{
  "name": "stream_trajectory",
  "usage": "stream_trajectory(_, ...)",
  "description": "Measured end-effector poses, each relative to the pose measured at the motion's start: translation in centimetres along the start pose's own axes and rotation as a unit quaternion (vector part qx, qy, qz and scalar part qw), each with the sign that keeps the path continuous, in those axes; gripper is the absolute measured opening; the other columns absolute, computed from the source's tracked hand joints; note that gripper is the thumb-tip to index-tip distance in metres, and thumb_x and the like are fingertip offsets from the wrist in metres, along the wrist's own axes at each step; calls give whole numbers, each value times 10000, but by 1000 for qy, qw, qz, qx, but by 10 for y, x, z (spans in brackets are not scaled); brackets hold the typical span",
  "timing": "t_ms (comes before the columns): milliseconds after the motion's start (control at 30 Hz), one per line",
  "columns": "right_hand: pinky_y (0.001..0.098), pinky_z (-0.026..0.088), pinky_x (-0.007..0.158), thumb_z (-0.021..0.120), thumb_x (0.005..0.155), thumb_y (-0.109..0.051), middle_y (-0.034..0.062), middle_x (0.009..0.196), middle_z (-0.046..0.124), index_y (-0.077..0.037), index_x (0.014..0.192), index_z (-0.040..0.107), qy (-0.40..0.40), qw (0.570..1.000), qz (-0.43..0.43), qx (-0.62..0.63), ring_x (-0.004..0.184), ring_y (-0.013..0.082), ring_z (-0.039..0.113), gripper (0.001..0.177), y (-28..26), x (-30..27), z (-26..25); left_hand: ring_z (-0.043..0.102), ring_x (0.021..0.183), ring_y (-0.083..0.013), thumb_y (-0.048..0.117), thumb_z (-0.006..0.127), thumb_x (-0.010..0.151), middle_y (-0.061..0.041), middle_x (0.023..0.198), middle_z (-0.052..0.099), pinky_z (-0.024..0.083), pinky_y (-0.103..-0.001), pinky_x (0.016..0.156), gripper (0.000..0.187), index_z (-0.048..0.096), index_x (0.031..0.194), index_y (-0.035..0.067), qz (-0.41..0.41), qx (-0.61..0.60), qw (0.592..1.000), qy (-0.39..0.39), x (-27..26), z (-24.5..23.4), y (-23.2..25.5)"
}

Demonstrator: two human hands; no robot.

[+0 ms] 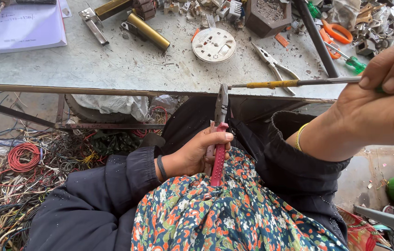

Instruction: The person uses pliers and a screwdriver to scrape and clean a small metal component held in their lap. They then handle a white plastic electrical connector, inserting wires and adjusting the assembly with their hands and tools.

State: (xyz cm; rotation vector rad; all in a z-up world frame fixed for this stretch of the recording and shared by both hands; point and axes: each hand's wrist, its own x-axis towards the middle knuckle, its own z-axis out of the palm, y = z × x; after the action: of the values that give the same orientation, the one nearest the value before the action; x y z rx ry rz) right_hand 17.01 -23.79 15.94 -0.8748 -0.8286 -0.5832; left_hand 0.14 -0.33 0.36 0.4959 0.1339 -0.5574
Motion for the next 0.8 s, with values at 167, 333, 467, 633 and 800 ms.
stream_trajectory(167, 314, 269, 478, 494, 1128, -280, 136, 678, 336, 5, 814, 398, -12, 1000, 2, -2, 484, 213, 306, 435, 1, -3, 1, 611, 589, -62, 208, 743, 927, 4, 804, 643, 363, -178, 414, 249, 550, 1072, 146, 11, -17, 1000, -14, 0, 1, 0)
stream_trajectory(333, 311, 291, 476, 496, 1129, -303, 131, 678, 353, 2, 837, 417, -15, 1000, -4, -26, 482, 209, 325, 430, 0, -3, 2, 627, 603, -65, 208, 739, 914, 7, 795, 638, 365, -177, 415, 256, 544, 1074, 165, -1, -15, 1000, -3, 0, 1, 0)
stream_trajectory(467, 307, 302, 479, 507, 1132, -326, 123, 680, 360, -12, 851, 418, -24, 998, -20, -62, 481, 206, 341, 431, -1, -6, 6, 644, 615, -83, 212, 738, 932, -14, 798, 646, 383, -178, 421, 247, 535, 1041, 124, 8, -4, 1000, -12, 1, 2, 0)
stream_trajectory(633, 322, 301, 512, 540, 1145, -324, 127, 687, 332, 15, 839, 418, 9, 997, -21, -77, 520, 240, 345, 472, -6, -15, 8, 643, 605, -67, 207, 746, 907, 2, 797, 652, 405, -163, 425, 232, 556, 1021, 138, 3, -5, 1000, 7, 1, 2, 0)
stream_trajectory(800, 328, 306, 511, 563, 1128, -314, 121, 681, 327, 22, 853, 419, 34, 995, -38, -90, 519, 242, 344, 457, -14, -24, 10, 643, 612, -61, 211, 757, 914, 2, 810, 655, 422, -166, 442, 243, 561, 1028, 124, 2, -6, 1000, 7, 1, 1, -1)
